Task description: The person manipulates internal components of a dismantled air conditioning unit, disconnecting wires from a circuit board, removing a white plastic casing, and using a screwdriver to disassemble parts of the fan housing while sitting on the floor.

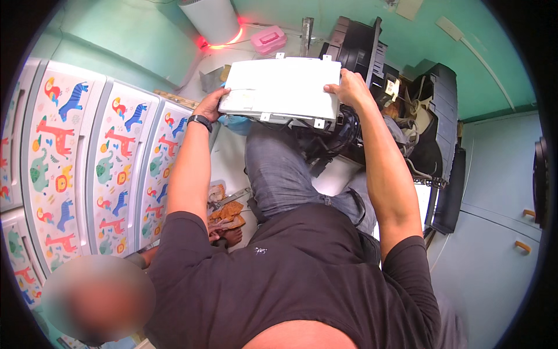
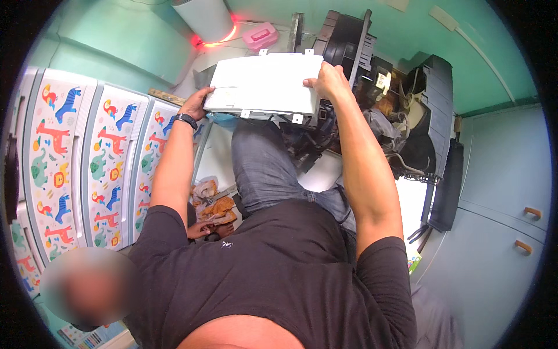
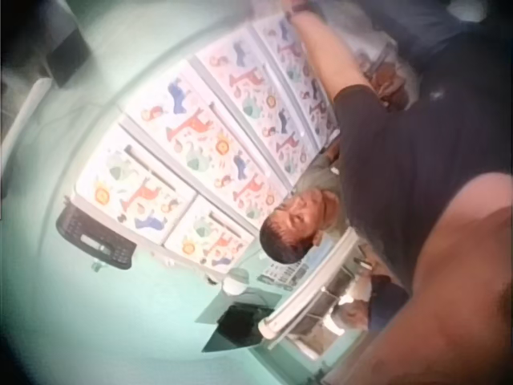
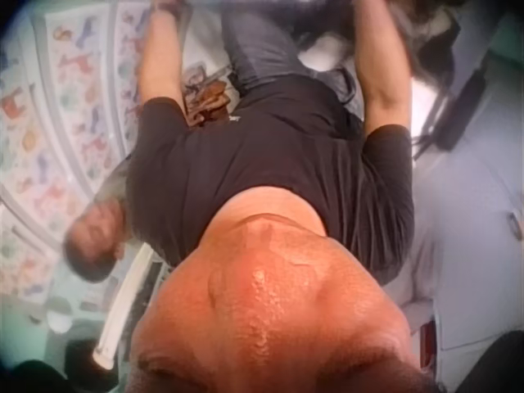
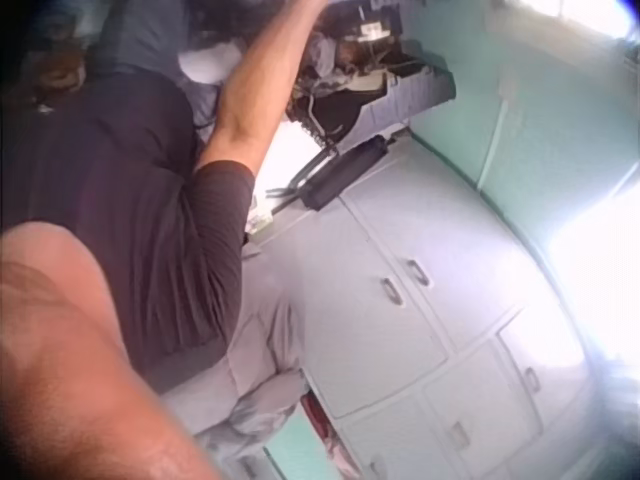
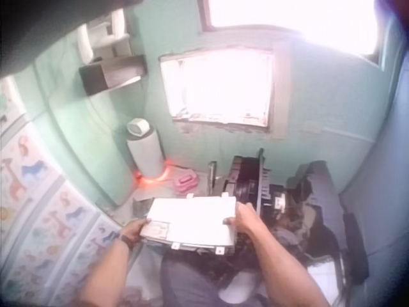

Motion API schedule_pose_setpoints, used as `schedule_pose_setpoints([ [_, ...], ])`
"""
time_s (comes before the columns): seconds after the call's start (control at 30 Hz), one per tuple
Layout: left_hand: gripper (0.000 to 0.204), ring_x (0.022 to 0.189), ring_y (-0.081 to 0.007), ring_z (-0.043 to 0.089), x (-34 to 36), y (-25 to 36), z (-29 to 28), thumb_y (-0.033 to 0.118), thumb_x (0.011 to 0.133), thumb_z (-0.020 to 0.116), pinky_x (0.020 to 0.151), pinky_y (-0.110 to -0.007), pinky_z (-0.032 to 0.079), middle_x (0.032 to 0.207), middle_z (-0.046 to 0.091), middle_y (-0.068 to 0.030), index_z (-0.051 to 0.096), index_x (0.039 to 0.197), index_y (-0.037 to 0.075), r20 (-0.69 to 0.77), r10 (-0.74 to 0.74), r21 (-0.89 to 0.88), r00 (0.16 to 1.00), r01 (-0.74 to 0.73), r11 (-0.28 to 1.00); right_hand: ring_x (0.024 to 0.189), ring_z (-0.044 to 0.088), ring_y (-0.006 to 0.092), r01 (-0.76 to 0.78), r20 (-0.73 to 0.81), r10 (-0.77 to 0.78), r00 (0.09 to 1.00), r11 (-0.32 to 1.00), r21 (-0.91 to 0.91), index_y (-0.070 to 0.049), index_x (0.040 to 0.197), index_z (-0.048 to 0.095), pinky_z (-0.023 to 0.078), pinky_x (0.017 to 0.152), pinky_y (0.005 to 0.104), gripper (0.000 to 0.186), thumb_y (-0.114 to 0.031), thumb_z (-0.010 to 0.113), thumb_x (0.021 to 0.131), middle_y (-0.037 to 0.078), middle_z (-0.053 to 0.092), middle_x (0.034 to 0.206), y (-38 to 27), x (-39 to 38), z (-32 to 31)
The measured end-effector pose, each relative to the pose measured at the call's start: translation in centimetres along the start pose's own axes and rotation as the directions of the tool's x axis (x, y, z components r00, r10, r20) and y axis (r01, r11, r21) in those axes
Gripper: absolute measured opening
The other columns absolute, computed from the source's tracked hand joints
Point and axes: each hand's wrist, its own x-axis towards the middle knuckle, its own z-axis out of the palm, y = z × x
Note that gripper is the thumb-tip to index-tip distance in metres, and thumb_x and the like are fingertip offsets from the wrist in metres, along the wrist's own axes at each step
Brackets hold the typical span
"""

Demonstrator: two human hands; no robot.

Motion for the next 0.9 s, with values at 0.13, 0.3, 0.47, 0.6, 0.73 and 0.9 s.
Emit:
schedule_pose_setpoints([
  [0.13,0.060,0.113,-0.0257,0.069,1.9,0.8,0.6,0.047,0.098,0.066,0.100,-0.041,0.054,0.130,0.067,-0.0145,0.057,0.135,0.001,0.135,-0.093,-0.132,0.987,0.111,0.985,0.109,0.071,0.0335,0.072,-0.053,-0.071,0.996,0.997,0.006,-0.005,0.124,0.069,0.054,0.095,0.0442,0.053,-0.030,0.085,0.081,0.021,0.074,0.111,-0.7,-1.1,-0.4],
  [0.3,0.066,0.112,-0.0243,0.068,2.9,0.6,2.1,0.045,0.099,0.066,0.095,-0.041,0.056,0.131,0.066,-0.0129,0.046,0.145,0.002,0.139,0.092,0.052,0.986,-0.100,0.994,0.117,0.067,0.0322,0.025,0.020,-0.022,1.000,0.993,-0.116,-0.007,0.131,0.062,0.053,0.099,0.0446,0.070,-0.043,0.088,0.076,0.018,0.072,0.121,1.4,0.8,-1.0],
  [0.47,0.076,0.109,-0.0237,0.068,1.8,1.0,0.1,0.048,0.090,0.076,0.092,-0.040,0.056,0.127,0.067,-0.0134,0.050,0.141,0.000,0.022,-0.011,0.146,1.000,0.008,0.989,0.123,0.061,0.0357,0.065,0.129,-0.040,0.991,0.980,-0.190,-0.003,0.134,0.056,0.051,0.100,0.0455,0.087,-0.053,0.088,0.071,0.021,0.066,0.127,0.2,1.6,-2.8],
  [0.6,0.076,0.107,-0.0244,0.070,1.3,0.8,2.9,0.048,0.089,0.079,0.088,-0.042,0.057,0.124,0.069,-0.0126,0.050,0.142,0.002,0.028,-0.023,0.198,0.999,0.017,0.980,0.129,0.057,0.0376,-0.055,0.276,0.008,0.961,0.985,0.164,0.002,0.150,0.042,0.047,0.107,0.0473,0.106,-0.055,0.088,0.074,0.025,0.055,0.144,5.5,5.2,-2.4],
  [0.73,0.067,0.100,-0.0242,0.072,1.7,1.4,2.5,0.038,0.088,0.081,0.085,-0.042,0.061,0.119,0.071,-0.0134,0.052,0.137,0.003,0.063,-0.004,0.116,0.998,-0.004,0.993,0.145,0.040,0.0417,-0.123,0.442,-0.082,0.893,0.901,0.416,0.003,0.144,0.053,0.035,0.112,0.0630,0.100,-0.061,0.084,0.074,0.028,0.042,0.155,7.3,7.0,-0.5],
  [0.9,0.063,0.100,-0.0231,0.073,2.5,1.3,1.6,0.039,0.090,0.079,0.086,-0.038,0.060,0.118,0.071,-0.0130,0.054,0.135,0.003,0.085,-0.051,0.121,0.995,0.041,0.992,0.140,0.046,0.0382,-0.176,0.446,-0.050,0.894,0.875,0.451,-0.002,0.142,0.054,0.043,0.109,0.0541,0.082,-0.053,0.079,0.083,0.025,0.047,0.151,6.4,5.2,-1.3],
])
